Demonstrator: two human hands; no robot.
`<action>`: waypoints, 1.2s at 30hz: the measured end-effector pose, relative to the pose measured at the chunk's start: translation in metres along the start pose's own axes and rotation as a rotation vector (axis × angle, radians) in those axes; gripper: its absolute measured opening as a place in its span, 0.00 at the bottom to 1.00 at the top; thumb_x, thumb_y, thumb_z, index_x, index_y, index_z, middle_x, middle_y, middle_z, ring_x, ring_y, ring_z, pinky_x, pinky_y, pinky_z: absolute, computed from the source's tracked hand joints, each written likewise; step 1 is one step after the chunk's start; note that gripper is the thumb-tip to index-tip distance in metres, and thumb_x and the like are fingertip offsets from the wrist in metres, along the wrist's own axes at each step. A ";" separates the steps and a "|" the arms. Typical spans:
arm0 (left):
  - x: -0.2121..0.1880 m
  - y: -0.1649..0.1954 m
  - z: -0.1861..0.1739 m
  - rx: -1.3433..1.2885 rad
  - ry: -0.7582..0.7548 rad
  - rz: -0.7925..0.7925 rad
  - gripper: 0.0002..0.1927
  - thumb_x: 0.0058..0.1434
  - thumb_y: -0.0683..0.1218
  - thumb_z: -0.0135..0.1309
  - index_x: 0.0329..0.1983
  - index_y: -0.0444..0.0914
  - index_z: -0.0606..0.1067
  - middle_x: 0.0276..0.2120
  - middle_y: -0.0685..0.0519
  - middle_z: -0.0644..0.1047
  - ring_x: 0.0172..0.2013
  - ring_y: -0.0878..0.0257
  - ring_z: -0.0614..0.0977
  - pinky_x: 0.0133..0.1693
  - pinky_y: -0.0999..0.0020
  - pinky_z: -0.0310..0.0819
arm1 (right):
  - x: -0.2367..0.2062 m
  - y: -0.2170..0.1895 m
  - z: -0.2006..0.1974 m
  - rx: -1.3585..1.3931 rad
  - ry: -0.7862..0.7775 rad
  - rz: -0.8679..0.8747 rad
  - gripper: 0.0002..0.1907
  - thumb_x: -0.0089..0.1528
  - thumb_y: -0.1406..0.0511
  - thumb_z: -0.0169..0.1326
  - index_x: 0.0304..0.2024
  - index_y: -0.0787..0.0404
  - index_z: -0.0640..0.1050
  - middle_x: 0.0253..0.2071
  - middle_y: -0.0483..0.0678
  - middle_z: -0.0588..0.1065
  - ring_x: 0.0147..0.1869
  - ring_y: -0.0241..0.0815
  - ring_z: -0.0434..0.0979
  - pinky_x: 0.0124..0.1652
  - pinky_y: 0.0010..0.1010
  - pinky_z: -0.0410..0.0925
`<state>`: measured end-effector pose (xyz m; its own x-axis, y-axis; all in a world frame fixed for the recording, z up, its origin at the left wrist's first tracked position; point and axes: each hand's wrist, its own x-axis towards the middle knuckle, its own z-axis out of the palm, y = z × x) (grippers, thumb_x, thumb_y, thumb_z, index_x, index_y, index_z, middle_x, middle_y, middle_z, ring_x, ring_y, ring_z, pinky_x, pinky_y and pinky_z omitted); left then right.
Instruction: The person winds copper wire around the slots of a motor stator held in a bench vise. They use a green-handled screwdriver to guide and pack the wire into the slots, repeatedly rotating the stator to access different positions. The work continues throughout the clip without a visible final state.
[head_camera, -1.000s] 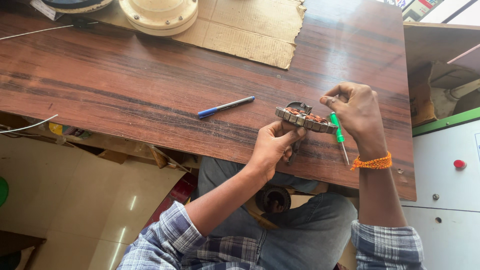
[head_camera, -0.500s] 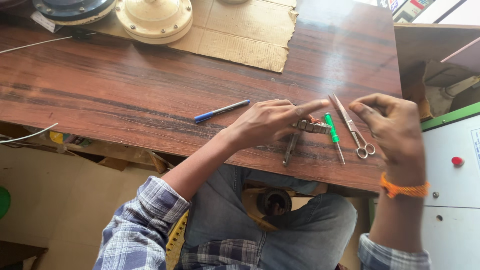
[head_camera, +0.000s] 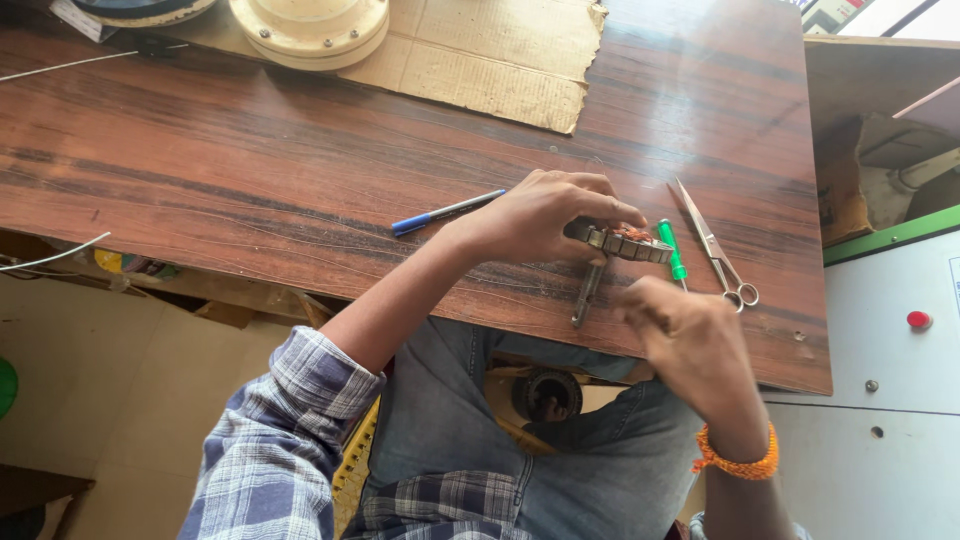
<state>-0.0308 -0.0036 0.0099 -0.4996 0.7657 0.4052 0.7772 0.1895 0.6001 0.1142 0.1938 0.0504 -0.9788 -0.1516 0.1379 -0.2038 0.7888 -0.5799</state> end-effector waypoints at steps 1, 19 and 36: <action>0.000 0.001 -0.001 0.004 0.000 -0.004 0.31 0.51 0.49 0.69 0.60 0.53 0.76 0.46 0.56 0.81 0.49 0.59 0.83 0.52 0.56 0.76 | -0.002 0.004 0.006 -0.067 0.008 -0.062 0.05 0.60 0.66 0.60 0.39 0.58 0.82 0.28 0.50 0.81 0.29 0.42 0.81 0.31 0.33 0.71; -0.051 0.009 0.046 0.627 0.346 0.365 0.18 0.63 0.47 0.60 0.56 0.54 0.75 0.66 0.59 0.69 0.65 0.61 0.66 0.65 0.63 0.66 | -0.043 0.018 0.016 -0.117 -0.018 -0.123 0.04 0.59 0.67 0.59 0.37 0.57 0.82 0.30 0.49 0.81 0.32 0.44 0.83 0.32 0.35 0.72; -0.056 0.045 0.088 -0.702 0.666 -0.461 0.07 0.63 0.43 0.61 0.34 0.33 0.80 0.26 0.55 0.81 0.24 0.75 0.78 0.26 0.77 0.72 | 0.062 -0.032 -0.015 -0.062 0.158 -0.032 0.05 0.64 0.69 0.60 0.40 0.65 0.83 0.23 0.50 0.78 0.25 0.33 0.75 0.28 0.30 0.66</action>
<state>0.0661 0.0160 -0.0462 -0.9617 0.1811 0.2057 0.1724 -0.1837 0.9677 0.0605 0.1679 0.0895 -0.9555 -0.0854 0.2824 -0.2281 0.8210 -0.5234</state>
